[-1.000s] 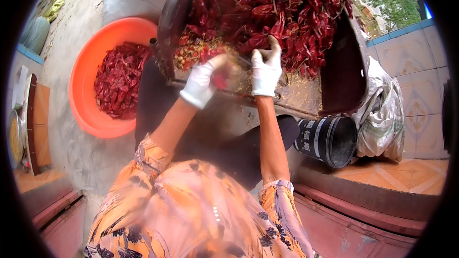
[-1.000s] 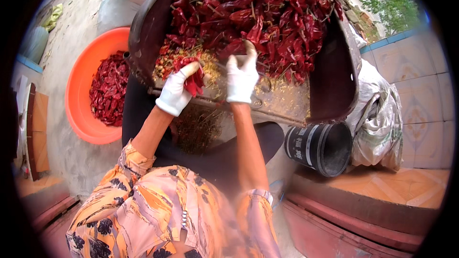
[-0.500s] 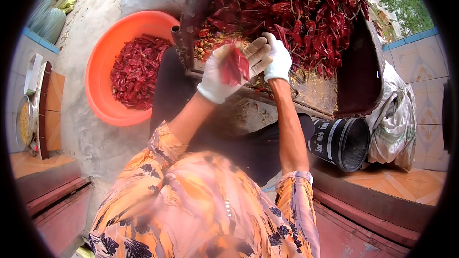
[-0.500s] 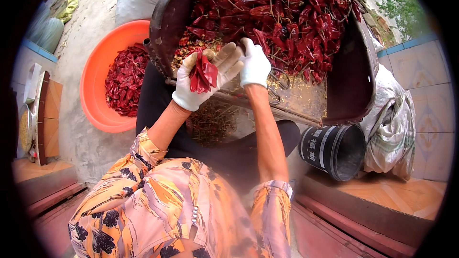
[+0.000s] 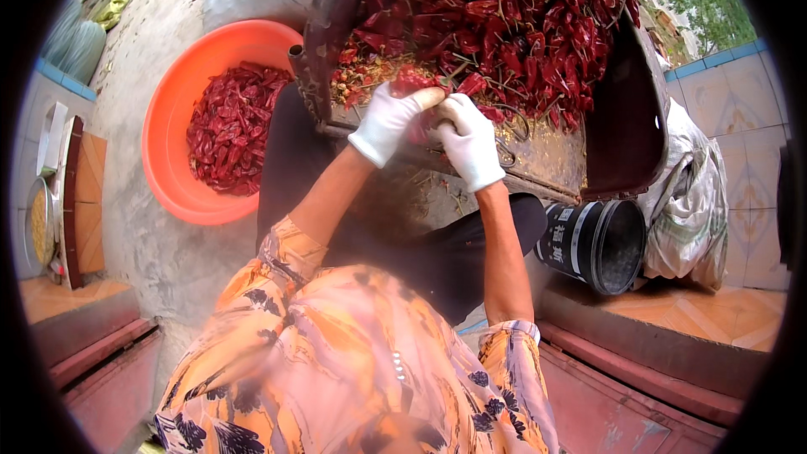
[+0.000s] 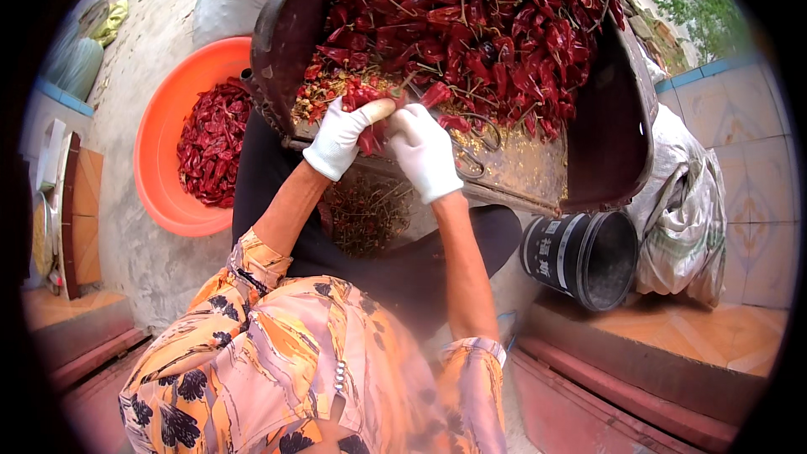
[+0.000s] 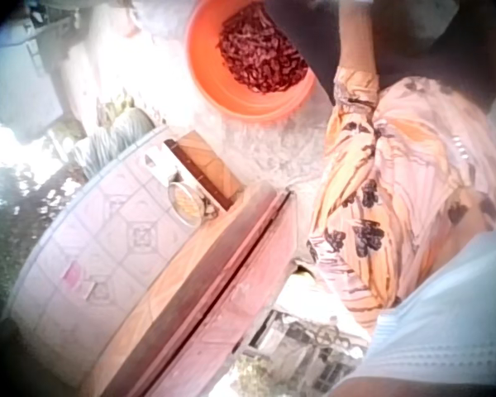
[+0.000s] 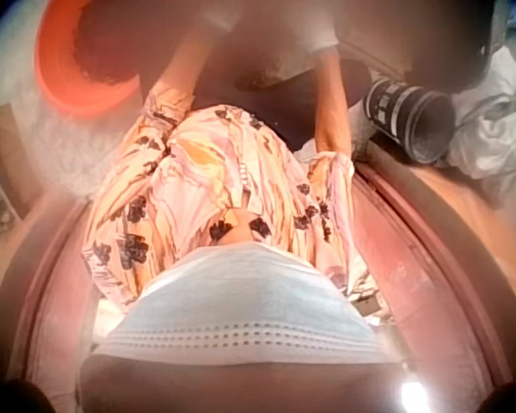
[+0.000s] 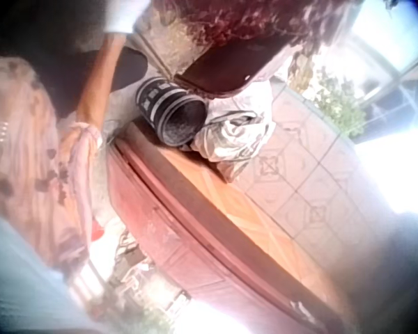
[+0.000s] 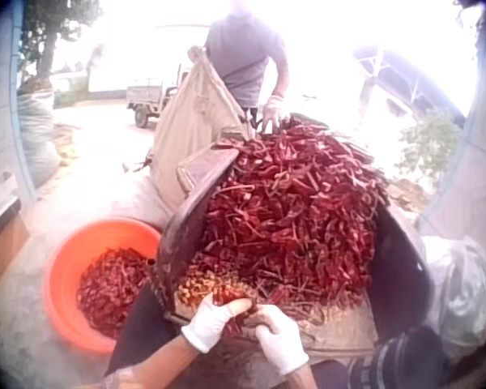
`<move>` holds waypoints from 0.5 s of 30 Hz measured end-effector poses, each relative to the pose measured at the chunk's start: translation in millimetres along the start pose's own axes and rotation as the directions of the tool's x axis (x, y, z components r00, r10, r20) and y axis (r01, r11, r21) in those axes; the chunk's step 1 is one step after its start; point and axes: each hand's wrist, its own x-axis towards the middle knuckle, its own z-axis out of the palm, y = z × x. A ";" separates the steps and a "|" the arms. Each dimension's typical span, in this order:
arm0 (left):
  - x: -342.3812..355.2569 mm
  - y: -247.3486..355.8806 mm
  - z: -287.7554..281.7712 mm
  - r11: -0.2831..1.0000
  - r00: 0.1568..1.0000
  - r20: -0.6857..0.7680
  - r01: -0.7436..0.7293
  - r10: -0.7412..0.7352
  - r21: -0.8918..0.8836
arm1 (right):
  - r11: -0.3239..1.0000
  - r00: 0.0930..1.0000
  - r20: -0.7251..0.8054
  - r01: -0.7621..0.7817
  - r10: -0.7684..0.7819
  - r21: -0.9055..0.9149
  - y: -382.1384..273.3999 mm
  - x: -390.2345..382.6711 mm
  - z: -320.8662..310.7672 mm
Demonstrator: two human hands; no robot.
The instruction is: The person sits on the ground and uses scissors to trim the stems off dried red chilies. They pick each chili from a large pile, cut the stem, and drop the trimmed chili into a red basin. The process is repetitive and continuous throughout the clip.
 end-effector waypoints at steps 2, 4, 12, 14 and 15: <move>-0.4 2.2 -5.6 0.997 1.000 0.008 -0.017 0.016 0.078 | 0.861 0.968 0.045 -0.239 0.245 0.448 -15.1 -8.0 -11.8; -3.9 1.4 -6.5 0.990 0.998 0.047 -0.051 0.046 0.128 | 0.770 0.889 -0.103 -0.323 0.447 0.550 -26.9 -8.6 -15.7; -29.7 13.5 17.2 0.981 0.976 0.202 0.042 -0.081 0.191 | 0.966 0.927 -0.368 0.024 0.074 0.256 -29.5 -30.7 -2.0; -32.9 16.3 -0.9 0.902 0.934 0.277 0.094 -0.226 0.420 | 0.950 0.916 -0.381 -0.002 0.128 0.313 -40.6 -37.3 0.1; -37.2 16.1 -3.1 0.908 0.924 0.287 0.124 -0.253 0.401 | 0.893 0.902 -0.346 -0.086 0.258 0.442 -52.0 -44.0 1.3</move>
